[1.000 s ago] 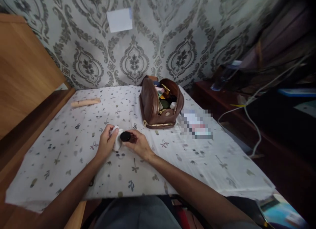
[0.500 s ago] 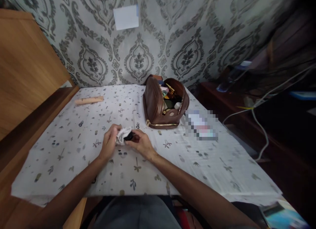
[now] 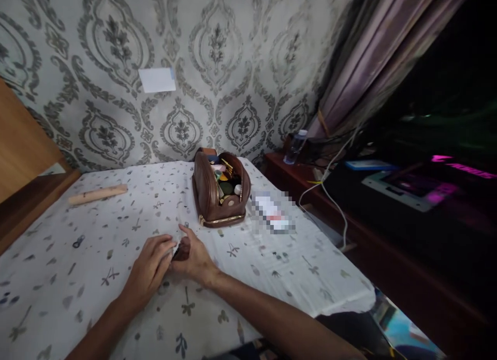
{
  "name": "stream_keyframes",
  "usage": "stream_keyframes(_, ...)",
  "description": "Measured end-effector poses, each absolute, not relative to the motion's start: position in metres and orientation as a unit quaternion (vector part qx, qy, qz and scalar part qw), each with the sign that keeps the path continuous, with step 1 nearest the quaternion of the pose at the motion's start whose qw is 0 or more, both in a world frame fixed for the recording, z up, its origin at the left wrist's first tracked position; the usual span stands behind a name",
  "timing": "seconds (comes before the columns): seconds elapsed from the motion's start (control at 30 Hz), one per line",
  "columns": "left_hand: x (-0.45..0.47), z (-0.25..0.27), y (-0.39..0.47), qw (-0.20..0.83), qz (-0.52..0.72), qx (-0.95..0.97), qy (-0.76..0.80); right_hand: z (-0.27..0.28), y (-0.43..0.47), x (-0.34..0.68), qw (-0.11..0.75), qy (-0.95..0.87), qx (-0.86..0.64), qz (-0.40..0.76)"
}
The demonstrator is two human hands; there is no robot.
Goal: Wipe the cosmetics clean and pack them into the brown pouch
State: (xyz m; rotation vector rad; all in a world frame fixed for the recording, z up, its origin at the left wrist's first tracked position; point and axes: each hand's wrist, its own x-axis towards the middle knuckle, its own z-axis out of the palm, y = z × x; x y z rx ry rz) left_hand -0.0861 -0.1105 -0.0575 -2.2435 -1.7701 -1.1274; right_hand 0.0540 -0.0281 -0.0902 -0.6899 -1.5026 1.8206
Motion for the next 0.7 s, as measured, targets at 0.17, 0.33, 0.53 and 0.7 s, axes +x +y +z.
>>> stream_keyframes(0.17, -0.0859, -0.0619, -0.111, 0.083, -0.288, -0.735, -0.608, -0.0908, -0.0286, 0.0566, 0.326, -0.618, -0.261, 0.666)
stream_keyframes(0.33, -0.0857, -0.0626, -0.1129, 0.114, -0.237, -0.731, -0.63, -0.0911, -0.0293, 0.0558, 0.324, -0.653, -0.267, 0.631)
stream_keyframes(0.53, -0.0812, -0.0583, -0.1157, 0.202, -0.194, -0.72, -0.635, -0.0918, -0.0301, 0.0545, 0.332, -0.658, -0.292, 0.609)
stream_keyframes(0.7, -0.0777, -0.0572, -0.1176, 0.284, -0.211, -0.715, -0.603, -0.0908, -0.031, 0.0526, 0.336, -0.643, -0.296, 0.622)
